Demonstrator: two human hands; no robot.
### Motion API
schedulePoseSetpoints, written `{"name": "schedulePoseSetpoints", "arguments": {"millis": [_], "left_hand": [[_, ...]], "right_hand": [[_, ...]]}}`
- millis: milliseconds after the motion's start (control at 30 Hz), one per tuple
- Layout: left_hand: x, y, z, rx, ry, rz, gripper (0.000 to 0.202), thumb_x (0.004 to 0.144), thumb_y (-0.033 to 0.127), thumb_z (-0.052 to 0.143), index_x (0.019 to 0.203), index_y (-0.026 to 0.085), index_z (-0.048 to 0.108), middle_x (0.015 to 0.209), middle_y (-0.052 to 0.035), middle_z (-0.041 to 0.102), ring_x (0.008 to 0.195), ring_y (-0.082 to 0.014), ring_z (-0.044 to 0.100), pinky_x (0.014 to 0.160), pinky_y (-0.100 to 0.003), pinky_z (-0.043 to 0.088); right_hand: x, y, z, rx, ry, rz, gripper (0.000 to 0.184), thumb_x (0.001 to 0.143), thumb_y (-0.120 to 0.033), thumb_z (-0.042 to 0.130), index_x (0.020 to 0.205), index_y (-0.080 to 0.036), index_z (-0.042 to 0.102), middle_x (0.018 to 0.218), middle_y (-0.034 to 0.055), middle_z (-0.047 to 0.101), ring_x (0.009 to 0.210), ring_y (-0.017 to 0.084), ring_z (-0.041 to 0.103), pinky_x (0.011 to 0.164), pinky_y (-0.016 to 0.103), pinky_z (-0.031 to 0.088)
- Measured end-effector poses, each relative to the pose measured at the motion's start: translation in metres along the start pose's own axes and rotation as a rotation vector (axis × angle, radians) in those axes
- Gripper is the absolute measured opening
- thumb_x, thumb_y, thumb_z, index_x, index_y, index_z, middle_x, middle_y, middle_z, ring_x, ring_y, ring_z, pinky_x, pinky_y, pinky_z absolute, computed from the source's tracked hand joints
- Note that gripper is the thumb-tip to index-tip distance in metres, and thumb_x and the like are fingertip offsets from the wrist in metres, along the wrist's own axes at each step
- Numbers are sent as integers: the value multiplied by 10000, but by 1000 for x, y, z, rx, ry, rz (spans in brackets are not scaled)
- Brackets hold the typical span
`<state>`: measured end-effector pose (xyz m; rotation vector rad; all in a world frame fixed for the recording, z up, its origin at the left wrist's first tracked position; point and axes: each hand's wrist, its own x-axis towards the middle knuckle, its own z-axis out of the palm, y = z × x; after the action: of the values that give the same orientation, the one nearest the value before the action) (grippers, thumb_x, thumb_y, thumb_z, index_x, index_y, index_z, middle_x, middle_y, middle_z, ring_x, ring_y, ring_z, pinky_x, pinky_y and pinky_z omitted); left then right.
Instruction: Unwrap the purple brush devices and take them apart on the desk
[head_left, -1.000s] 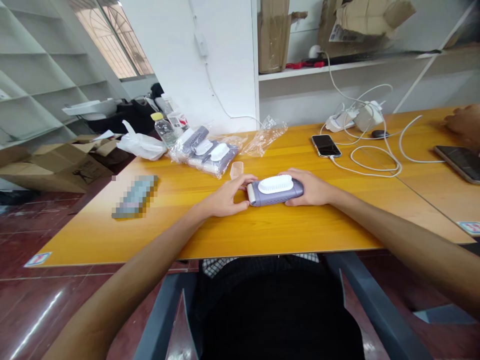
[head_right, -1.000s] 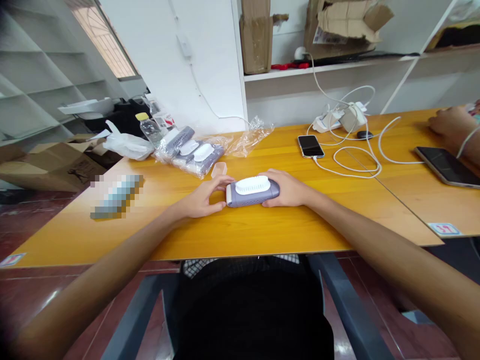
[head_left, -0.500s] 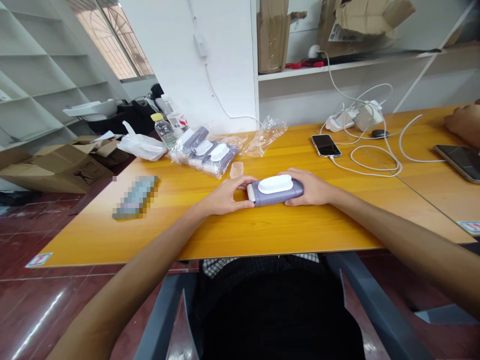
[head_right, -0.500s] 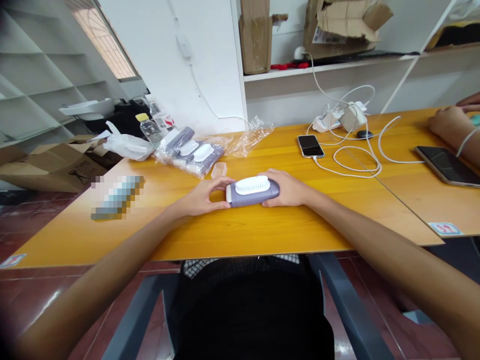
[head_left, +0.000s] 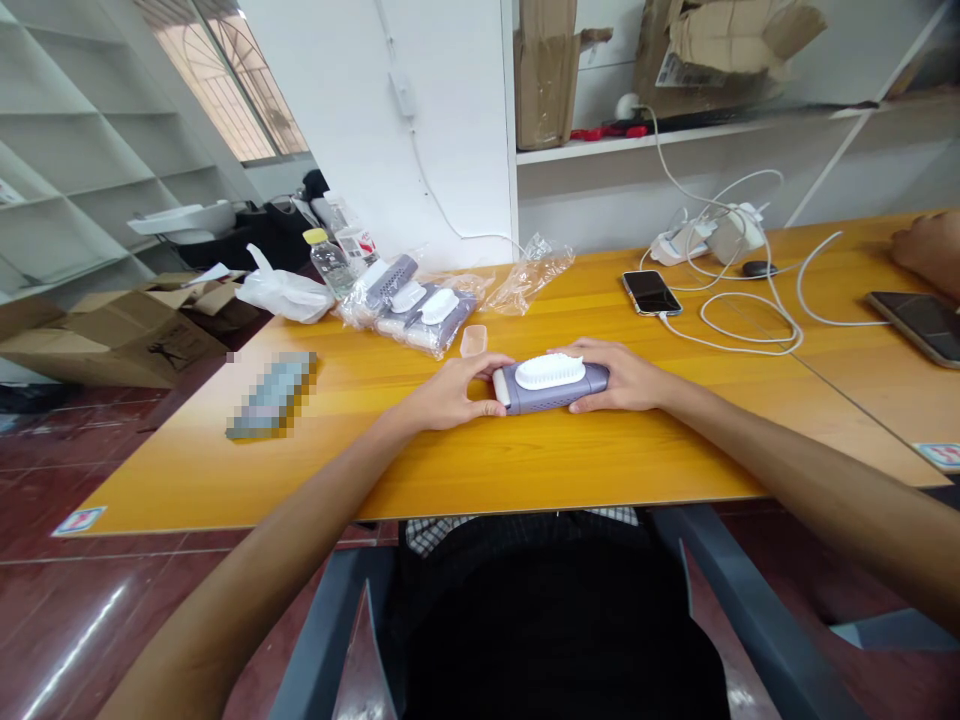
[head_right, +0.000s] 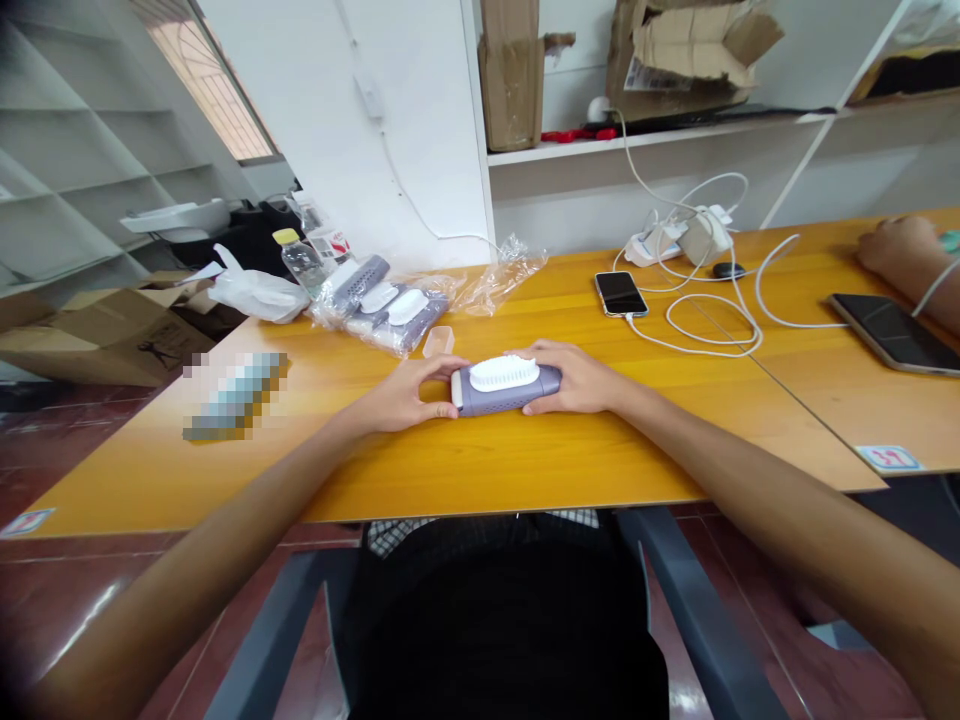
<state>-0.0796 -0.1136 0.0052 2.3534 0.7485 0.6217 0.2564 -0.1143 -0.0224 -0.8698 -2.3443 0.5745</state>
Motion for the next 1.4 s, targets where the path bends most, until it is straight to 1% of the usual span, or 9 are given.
{"name": "schedulePoseSetpoints", "arguments": {"millis": [133, 300, 533, 600, 700, 900, 1067, 1233, 1400], "left_hand": [[0, -2, 0, -4, 6, -7, 664, 845, 390, 895, 1425, 224, 618, 1413, -144, 710, 1228, -316, 733, 1102, -524, 587], [0, -1, 0, -2, 4, -6, 650, 858, 385, 882, 1428, 221, 616, 1409, -142, 711, 1219, -310, 736, 1101, -522, 589], [-2, 5, -4, 34, -35, 60, 615, 962, 384, 772, 1520, 232, 561, 1525, -158, 640, 1337, -318, 680, 1137, -508, 575], [-3, 3, -5, -8, -43, 63, 581, 991, 368, 728, 1528, 227, 555, 1511, -160, 654, 1330, -306, 690, 1142, -506, 575], [-3, 1, -6, -68, -41, 51, 537, 1010, 344, 690, 1517, 220, 561, 1455, -155, 698, 1268, -282, 729, 1131, -507, 586], [-3, 7, -7, -11, -36, 50, 535, 946, 355, 761, 1445, 216, 625, 1393, -134, 734, 1183, -270, 757, 1082, -472, 615], [-1, 13, -9, 55, -52, 36, 626, 880, 397, 822, 1446, 220, 620, 1383, -123, 733, 1202, -289, 742, 1088, -472, 604], [-1, 14, -6, 150, -40, 43, 586, 881, 332, 763, 1433, 214, 607, 1374, -116, 731, 1200, -288, 734, 1097, -467, 578], [-3, 14, -2, 240, -33, 48, 565, 865, 309, 726, 1407, 221, 594, 1353, -114, 731, 1208, -304, 725, 1086, -465, 570]], "right_hand": [[0, 0, 0, 8, 9, 1, 778, 779, -618, 889, 1461, -316, 667, 1274, 105, 696, 1171, 367, 689, 1050, 563, 545], [0, 1, 2, -37, 12, 20, 783, 775, -614, 891, 1456, -310, 650, 1289, 110, 705, 1214, 386, 671, 1092, 602, 514], [0, -1, 2, -43, 13, 46, 796, 759, -596, 904, 1449, -298, 643, 1305, 110, 707, 1223, 383, 670, 1089, 589, 517], [0, -2, 1, -33, 8, 46, 799, 751, -592, 909, 1447, -302, 645, 1307, 107, 709, 1230, 383, 670, 1095, 588, 512], [1, -4, 0, -14, -10, 28, 787, 749, -587, 910, 1440, -316, 647, 1328, 102, 710, 1244, 384, 666, 1110, 600, 499], [2, -5, 0, -17, -14, 34, 795, 747, -576, 912, 1453, -333, 641, 1318, 96, 712, 1239, 383, 667, 1107, 602, 498], [2, -4, 1, -37, -18, 36, 803, 749, -571, 915, 1459, -319, 637, 1304, 103, 710, 1228, 373, 671, 1103, 589, 504], [2, -2, 2, -50, -9, 41, 814, 751, -577, 911, 1466, -305, 632, 1311, 104, 706, 1232, 373, 669, 1103, 588, 504], [1, -2, 2, -54, 0, 40, 806, 750, -605, 902, 1461, -334, 637, 1304, 93, 709, 1224, 381, 676, 1094, 591, 512]]}}
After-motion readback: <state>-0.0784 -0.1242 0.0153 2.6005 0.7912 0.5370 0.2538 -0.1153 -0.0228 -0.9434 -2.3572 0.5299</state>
